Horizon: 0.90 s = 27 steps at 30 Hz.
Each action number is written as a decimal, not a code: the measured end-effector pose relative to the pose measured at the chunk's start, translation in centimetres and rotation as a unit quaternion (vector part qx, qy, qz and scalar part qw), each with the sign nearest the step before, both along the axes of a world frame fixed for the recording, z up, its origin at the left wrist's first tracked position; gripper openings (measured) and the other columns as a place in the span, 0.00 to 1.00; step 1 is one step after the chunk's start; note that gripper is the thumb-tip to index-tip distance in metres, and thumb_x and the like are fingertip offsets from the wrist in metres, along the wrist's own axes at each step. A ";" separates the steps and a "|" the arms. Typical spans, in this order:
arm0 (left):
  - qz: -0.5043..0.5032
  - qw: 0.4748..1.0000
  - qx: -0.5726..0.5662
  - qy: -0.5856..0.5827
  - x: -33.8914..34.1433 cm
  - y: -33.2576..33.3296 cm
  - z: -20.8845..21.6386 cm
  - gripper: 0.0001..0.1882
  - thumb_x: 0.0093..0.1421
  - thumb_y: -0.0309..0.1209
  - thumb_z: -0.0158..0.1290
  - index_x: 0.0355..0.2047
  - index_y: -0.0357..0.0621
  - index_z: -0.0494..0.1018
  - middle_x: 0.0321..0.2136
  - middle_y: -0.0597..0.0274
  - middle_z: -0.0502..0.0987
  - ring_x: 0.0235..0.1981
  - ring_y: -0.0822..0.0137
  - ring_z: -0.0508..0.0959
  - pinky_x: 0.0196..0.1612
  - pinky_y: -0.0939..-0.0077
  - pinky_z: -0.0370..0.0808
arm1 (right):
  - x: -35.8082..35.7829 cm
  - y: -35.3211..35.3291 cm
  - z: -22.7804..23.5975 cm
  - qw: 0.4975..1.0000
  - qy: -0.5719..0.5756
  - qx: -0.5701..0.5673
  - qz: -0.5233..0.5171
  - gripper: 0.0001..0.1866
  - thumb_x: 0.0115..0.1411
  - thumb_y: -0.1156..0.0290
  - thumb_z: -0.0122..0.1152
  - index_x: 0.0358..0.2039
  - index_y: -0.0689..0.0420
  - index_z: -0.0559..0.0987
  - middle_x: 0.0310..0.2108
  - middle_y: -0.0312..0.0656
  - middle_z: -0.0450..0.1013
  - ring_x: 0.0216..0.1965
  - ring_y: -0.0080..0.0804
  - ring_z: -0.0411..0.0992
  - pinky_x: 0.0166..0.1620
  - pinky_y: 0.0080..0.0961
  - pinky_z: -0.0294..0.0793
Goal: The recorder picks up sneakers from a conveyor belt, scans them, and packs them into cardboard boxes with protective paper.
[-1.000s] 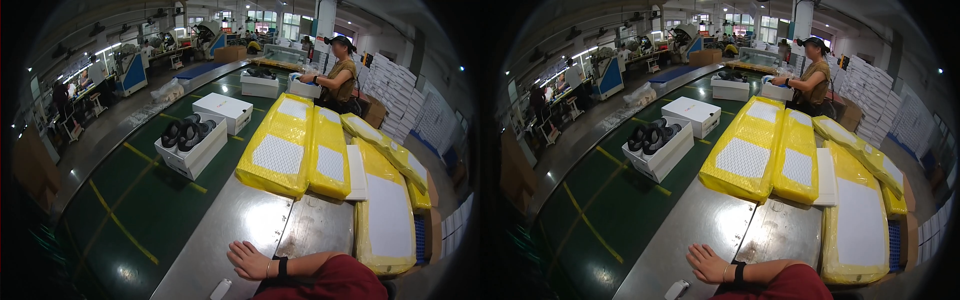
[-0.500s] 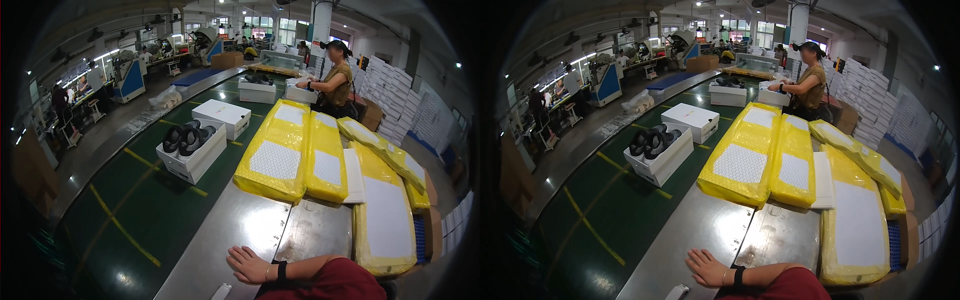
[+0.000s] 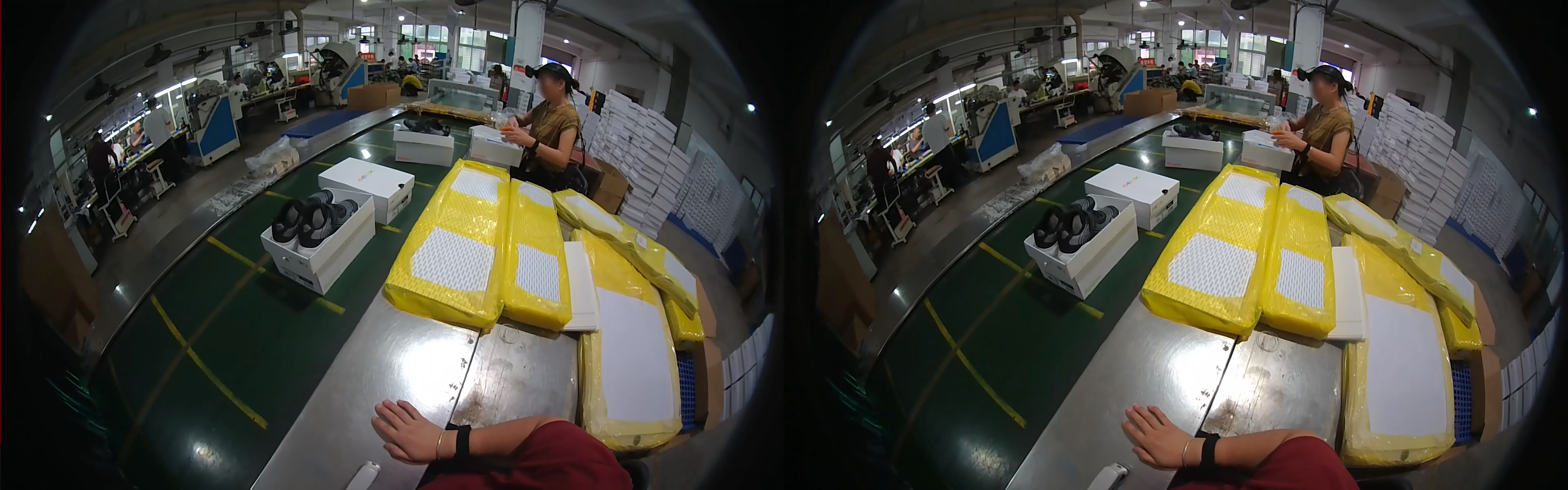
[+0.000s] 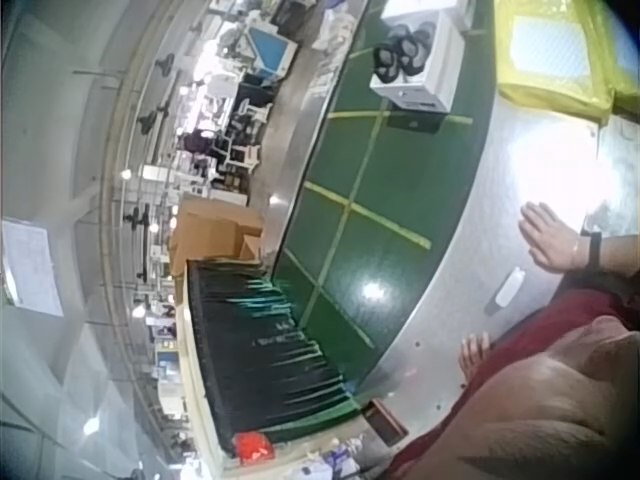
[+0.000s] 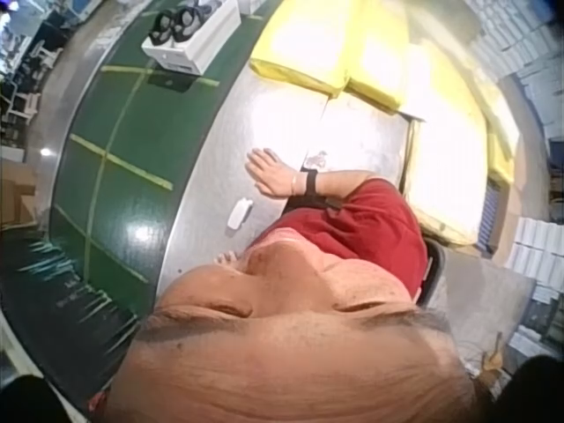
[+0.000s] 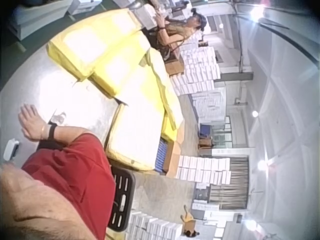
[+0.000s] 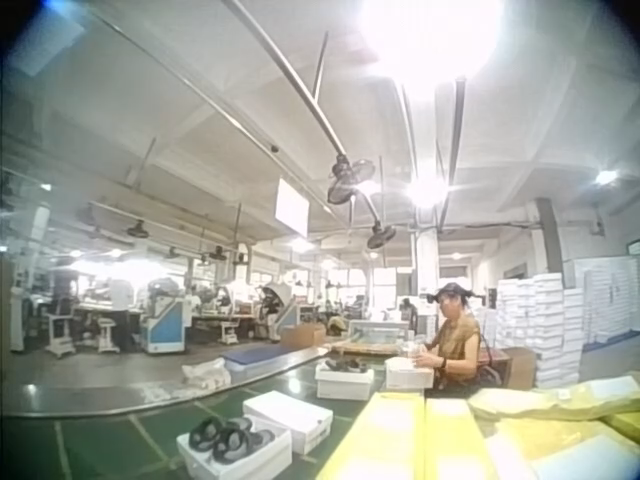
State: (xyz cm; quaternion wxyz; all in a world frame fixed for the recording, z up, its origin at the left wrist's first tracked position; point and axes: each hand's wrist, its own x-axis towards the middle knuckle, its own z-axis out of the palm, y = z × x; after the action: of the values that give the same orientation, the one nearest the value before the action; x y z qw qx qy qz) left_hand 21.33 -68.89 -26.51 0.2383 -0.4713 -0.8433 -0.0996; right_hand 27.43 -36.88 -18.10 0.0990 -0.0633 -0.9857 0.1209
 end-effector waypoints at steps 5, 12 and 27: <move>-0.019 0.998 0.026 0.057 -0.4 -0.5 -0.7 0.17 0.63 0.42 0.38 0.45 0.51 0.70 0.41 0.59 0.73 0.43 0.48 0.72 0.42 0.50 0.71 | -0.2 0.0 -0.4 1.000 -0.005 -0.010 0.005 0.29 0.58 0.61 0.44 0.55 0.66 0.59 0.58 0.61 0.52 0.61 0.55 0.49 0.61 0.48 0.46; -0.043 0.995 -0.009 0.085 0.0 -1.8 0.0 0.18 0.64 0.42 0.35 0.43 0.51 0.72 0.40 0.65 0.75 0.40 0.49 0.74 0.41 0.48 0.73 | 0.0 -0.1 -0.2 1.000 0.001 -0.003 0.003 0.28 0.57 0.61 0.45 0.55 0.65 0.59 0.57 0.61 0.53 0.60 0.55 0.50 0.61 0.48 0.46; 0.021 0.999 -0.004 0.042 0.5 -1.0 1.5 0.20 0.63 0.46 0.36 0.43 0.55 0.74 0.41 0.54 0.74 0.42 0.49 0.75 0.42 0.53 0.73 | -0.2 0.2 -1.1 1.000 -0.007 -0.002 0.005 0.29 0.57 0.61 0.46 0.55 0.66 0.59 0.57 0.61 0.52 0.61 0.55 0.48 0.61 0.48 0.45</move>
State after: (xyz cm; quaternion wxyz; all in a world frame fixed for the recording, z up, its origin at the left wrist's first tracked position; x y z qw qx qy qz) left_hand 21.85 -69.90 -25.01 0.2735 -0.4582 -0.8427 -0.0713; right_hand 27.20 -36.72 -19.17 0.0913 -0.0595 -0.9864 0.1233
